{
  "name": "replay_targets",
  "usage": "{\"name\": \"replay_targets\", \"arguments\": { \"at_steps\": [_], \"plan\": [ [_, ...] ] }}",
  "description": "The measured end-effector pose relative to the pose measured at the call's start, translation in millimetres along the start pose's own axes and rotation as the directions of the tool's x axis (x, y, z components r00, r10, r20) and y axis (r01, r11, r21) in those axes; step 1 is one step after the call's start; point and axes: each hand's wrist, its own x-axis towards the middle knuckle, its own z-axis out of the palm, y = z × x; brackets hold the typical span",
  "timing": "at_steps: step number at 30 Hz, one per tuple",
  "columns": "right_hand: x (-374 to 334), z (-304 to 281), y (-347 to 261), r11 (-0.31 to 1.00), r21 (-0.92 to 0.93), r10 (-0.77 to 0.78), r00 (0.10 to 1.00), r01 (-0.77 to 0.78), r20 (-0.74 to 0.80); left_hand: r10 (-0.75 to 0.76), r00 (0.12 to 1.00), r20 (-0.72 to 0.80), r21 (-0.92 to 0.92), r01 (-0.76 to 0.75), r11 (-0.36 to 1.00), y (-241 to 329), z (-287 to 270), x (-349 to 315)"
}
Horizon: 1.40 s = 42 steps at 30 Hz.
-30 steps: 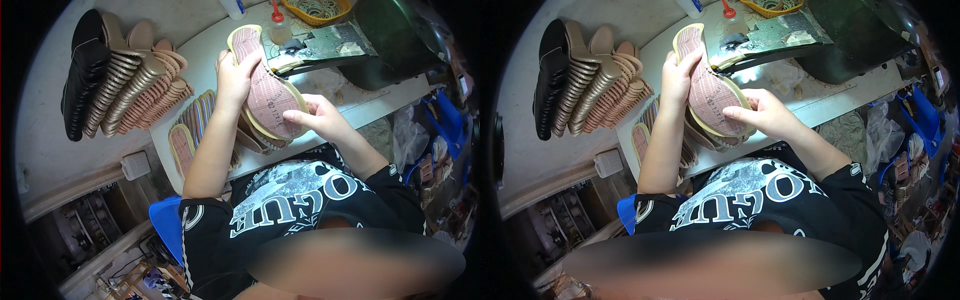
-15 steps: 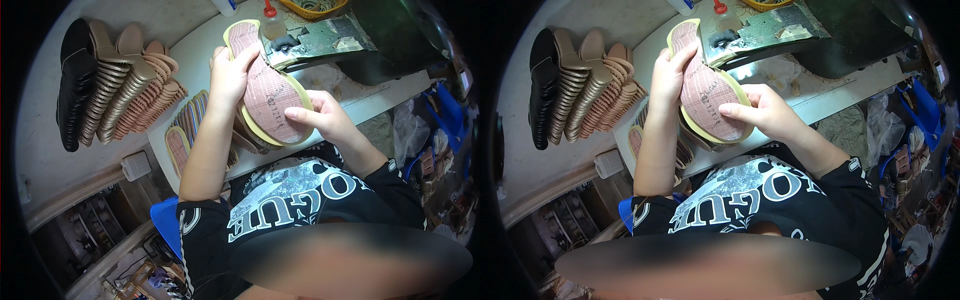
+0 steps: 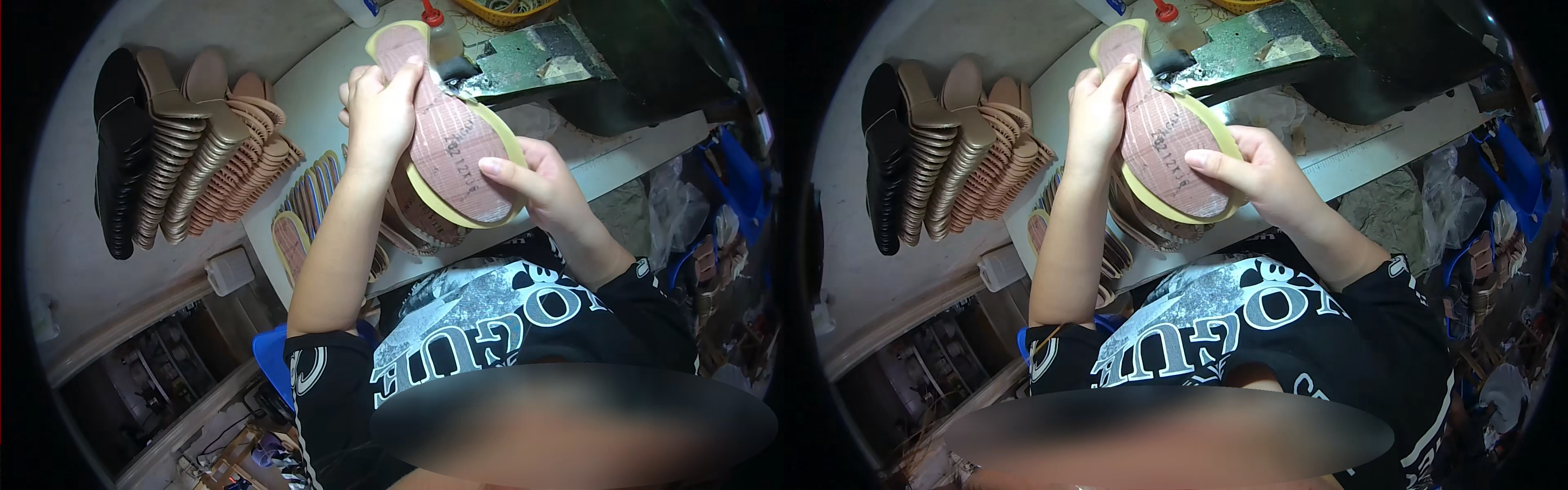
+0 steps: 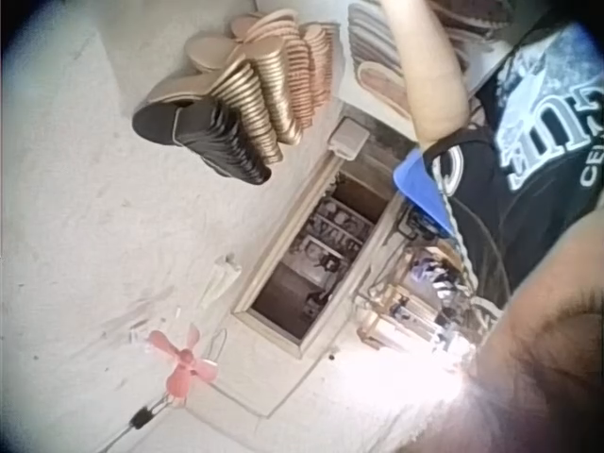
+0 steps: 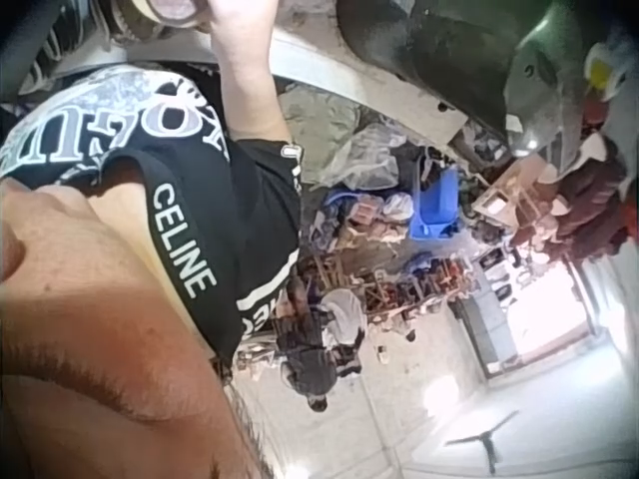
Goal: The recorder is assembling shoe insoles by aligning and sticking layers together.
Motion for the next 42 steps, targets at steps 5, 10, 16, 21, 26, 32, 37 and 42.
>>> {"name": "replay_targets", "arguments": {
  "at_steps": [5,10,16,21,26,32,37,42],
  "plan": [
    [-4,3,9,0.998,0.048,-0.027,0.998,0.029,-0.052,0.000,1.000,0.008,0.009,0.000,1.000,0,3,5],
    [-9,12,6,0.977,0.040,0.210,0.977,-0.211,0.039,0.010,1.000,0.002,0.101,-0.010,0.995,3,0,10],
    [-1,23,8,0.976,0.191,0.109,0.994,-0.109,0.014,-0.069,0.996,0.051,0.045,0.066,0.997,-21,-4,38],
    [11,34,8,0.957,0.275,0.099,0.995,-0.095,-0.001,-0.141,0.969,0.204,-0.044,0.153,0.987,-37,-16,60],
    [25,35,9,0.959,0.278,0.069,0.997,-0.056,-0.037,0.455,0.891,-0.011,0.248,-0.438,0.864,-14,-24,53],
    [40,39,5,0.955,0.294,0.040,0.999,-0.027,-0.036,0.307,0.535,0.787,-0.099,-0.382,0.919,17,-56,63],
    [43,37,2,0.974,0.218,0.080,0.995,-0.065,-0.061,0.200,0.538,0.819,0.041,-0.402,0.915,16,-59,71],
    [42,35,5,0.989,0.145,-0.006,0.999,0.012,-0.042,0.167,0.536,0.828,-0.003,-0.294,0.956,16,-65,68]
  ]
}}
